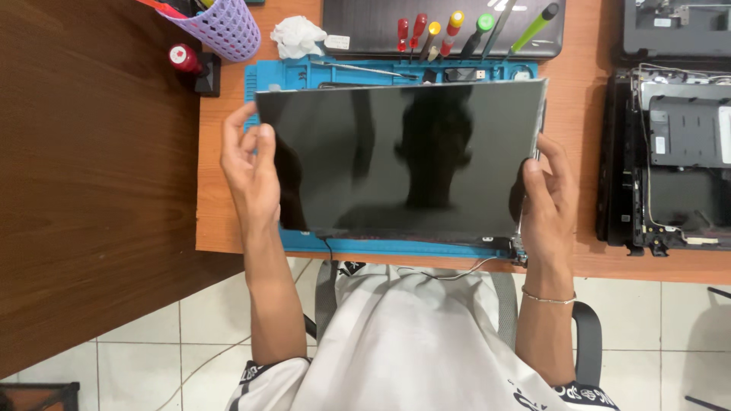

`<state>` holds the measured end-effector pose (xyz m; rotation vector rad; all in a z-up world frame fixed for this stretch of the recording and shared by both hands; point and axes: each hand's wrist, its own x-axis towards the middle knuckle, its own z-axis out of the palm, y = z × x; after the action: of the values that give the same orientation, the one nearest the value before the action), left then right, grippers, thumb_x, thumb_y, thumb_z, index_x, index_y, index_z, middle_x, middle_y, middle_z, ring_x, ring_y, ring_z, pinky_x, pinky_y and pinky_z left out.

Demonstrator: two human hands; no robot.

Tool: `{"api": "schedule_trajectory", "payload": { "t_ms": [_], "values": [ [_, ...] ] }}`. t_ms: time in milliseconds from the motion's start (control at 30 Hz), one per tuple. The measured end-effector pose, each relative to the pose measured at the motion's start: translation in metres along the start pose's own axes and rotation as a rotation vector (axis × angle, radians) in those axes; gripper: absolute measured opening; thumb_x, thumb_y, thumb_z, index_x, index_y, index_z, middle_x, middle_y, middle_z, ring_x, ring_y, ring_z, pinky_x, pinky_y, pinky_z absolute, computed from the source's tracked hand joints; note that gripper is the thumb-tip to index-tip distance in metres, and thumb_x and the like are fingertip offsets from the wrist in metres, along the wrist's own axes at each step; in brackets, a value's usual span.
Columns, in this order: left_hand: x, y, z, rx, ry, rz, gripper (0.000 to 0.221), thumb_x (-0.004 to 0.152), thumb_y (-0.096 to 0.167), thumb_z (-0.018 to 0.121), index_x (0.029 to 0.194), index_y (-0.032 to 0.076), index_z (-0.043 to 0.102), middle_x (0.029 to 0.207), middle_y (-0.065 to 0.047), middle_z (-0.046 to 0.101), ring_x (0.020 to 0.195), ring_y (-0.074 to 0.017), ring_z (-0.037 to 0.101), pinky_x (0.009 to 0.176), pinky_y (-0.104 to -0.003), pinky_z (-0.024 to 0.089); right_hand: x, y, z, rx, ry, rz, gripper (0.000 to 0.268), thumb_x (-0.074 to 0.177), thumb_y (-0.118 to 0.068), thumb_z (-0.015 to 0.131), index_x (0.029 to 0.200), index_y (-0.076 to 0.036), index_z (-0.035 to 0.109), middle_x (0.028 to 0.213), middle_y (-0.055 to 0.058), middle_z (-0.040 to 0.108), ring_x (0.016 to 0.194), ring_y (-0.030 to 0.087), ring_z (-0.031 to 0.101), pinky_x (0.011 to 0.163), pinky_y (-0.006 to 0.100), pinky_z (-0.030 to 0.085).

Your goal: The person detaches the internal screen from a laptop lid using a pry tool and their hands, then maneuvers several internal wires around the perimeter of the screen housing.

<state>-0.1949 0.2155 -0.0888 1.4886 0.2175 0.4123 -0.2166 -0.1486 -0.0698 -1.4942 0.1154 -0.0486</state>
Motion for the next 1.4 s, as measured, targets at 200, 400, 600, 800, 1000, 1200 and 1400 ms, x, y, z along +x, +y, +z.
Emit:
{"api": "schedule_trajectory", "payload": {
  "t_ms": [200, 400, 600, 800, 1000, 1200, 1400],
  "values": [
    [-0.002, -0.027, 0.008, 0.221, -0.095, -0.079, 0.034, 0.106, 0.008, 0.062, 0.139, -0.001, 0.061, 0.097, -0.008, 0.067, 0.090, -0.0083, 0.061, 0.081, -0.022, 0.053, 0.000, 0.019, -0.023, -0.335, 0.062, 0.023, 0.040, 0.107, -0.014, 0.058, 0.144, 0.002, 0.058, 0.107, 0.011, 0.074, 0.097, 0.011, 0.065, 0.083, 0.025, 0.051],
    [-0.005, -0.022, 0.028, 0.451, -0.110, -0.028, 0.037, 0.100, 0.009, 0.064, 0.137, 0.003, 0.064, 0.106, -0.008, 0.069, 0.091, -0.0092, 0.067, 0.079, -0.026, 0.059, -0.001, 0.022, -0.037, -0.539, 0.107, -0.028, 0.039, 0.106, -0.011, 0.063, 0.143, 0.001, 0.063, 0.096, 0.007, 0.068, 0.093, 0.012, 0.066, 0.089, 0.026, 0.055],
    [-0.004, -0.009, 0.047, 0.676, -0.114, -0.093, 0.038, 0.097, 0.011, 0.066, 0.134, 0.006, 0.068, 0.095, -0.010, 0.068, 0.072, -0.0175, 0.062, 0.067, -0.034, 0.053, -0.004, 0.000, -0.019, -0.662, 0.206, 0.088, 0.046, 0.090, -0.012, 0.077, 0.134, -0.003, 0.068, 0.096, 0.008, 0.071, 0.072, 0.012, 0.066, 0.058, 0.027, 0.051],
    [0.004, -0.008, 0.059, 0.736, -0.046, -0.025, 0.029, 0.095, 0.014, 0.070, 0.121, 0.002, 0.071, 0.097, -0.010, 0.072, 0.075, -0.0186, 0.067, 0.072, -0.035, 0.055, 0.001, -0.001, -0.008, -0.753, 0.261, -0.069, 0.046, 0.088, -0.012, 0.082, 0.131, -0.001, 0.069, 0.099, 0.010, 0.070, 0.072, 0.015, 0.062, 0.065, 0.030, 0.051],
    [-0.001, -0.003, 0.072, 0.976, 0.009, 0.019, 0.024, 0.097, 0.020, 0.069, 0.114, 0.003, 0.075, 0.093, -0.008, 0.071, 0.079, -0.0254, 0.069, 0.073, -0.043, 0.053, 0.006, 0.002, -0.009, -0.996, 0.272, -0.098, 0.041, 0.088, -0.021, 0.083, 0.124, -0.005, 0.073, 0.095, 0.009, 0.070, 0.071, 0.021, 0.066, 0.067, 0.037, 0.052],
    [-0.003, 0.003, 0.075, 1.039, -0.030, -0.018, 0.028, 0.096, 0.023, 0.071, 0.115, 0.002, 0.072, 0.101, -0.009, 0.065, 0.084, -0.0277, 0.067, 0.074, -0.044, 0.053, 0.003, 0.000, -0.007, -1.108, 0.274, -0.134, 0.040, 0.089, -0.027, 0.082, 0.123, -0.006, 0.074, 0.096, 0.008, 0.070, 0.075, 0.024, 0.069, 0.067, 0.040, 0.053],
    [-0.005, 0.003, 0.075, 1.041, -0.054, 0.067, 0.033, 0.092, 0.019, 0.073, 0.117, -0.001, 0.071, 0.102, -0.011, 0.065, 0.093, -0.0308, 0.066, 0.077, -0.045, 0.052, 0.003, 0.003, -0.009, -1.131, 0.266, -0.085, 0.041, 0.089, -0.029, 0.082, 0.123, -0.008, 0.075, 0.090, 0.009, 0.068, 0.073, 0.026, 0.068, 0.066, 0.041, 0.052]
  ]
}}
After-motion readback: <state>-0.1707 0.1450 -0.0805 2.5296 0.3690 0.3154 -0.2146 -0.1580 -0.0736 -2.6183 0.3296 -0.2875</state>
